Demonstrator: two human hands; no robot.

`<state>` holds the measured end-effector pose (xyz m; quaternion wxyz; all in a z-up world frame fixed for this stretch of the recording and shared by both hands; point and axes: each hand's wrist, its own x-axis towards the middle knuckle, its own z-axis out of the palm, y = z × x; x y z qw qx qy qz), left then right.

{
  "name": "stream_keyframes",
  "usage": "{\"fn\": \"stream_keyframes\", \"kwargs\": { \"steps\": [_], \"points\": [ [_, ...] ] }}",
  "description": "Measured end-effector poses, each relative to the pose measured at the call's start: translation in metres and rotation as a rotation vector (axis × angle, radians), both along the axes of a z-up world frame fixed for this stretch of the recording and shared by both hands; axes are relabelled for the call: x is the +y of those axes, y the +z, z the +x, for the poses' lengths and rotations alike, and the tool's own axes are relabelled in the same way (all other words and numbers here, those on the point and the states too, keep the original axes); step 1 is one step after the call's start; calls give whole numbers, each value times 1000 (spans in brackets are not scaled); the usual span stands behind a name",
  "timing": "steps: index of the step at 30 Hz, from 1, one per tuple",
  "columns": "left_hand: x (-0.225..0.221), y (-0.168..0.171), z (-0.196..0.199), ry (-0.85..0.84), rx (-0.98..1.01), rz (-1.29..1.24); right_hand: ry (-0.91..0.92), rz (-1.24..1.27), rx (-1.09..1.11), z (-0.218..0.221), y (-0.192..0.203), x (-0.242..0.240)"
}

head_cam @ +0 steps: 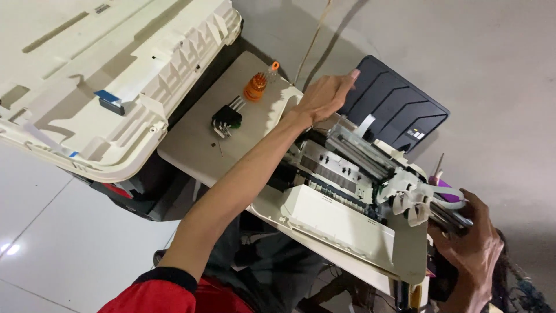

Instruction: Disassembling and reassembling the internal carriage and rail system of a printer to secure components.

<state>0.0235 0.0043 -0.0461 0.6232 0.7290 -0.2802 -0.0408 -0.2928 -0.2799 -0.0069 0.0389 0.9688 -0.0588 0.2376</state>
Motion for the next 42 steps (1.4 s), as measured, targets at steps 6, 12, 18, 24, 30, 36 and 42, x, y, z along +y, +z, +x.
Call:
{"fn": "stream_keyframes", "kwargs": {
  "steps": [6,12,18,24,30,36,42],
  "points": [
    [5,2,-7,26,-27,-79,-43,147,-59,-7,4,-6],
    [3,-3,-5,2,-40,-166,139,368,-105,-3,6,2],
    [-1,-7,-5,29,-51,-149,47,256,-218,13,2,18],
    [-44,-34,-9,-563,24,-392,158,125,-293,46,-15,27],
    [-54,-43,-20,-733,567,-509,-243,395,-385,69,-13,61],
    [-77,-80,-1,-724,613,-532,-199,411,-415,74,-19,63],
    [-40,1,-55,-741,494,-558,-208,531,-280,50,2,78]
  ]
}}
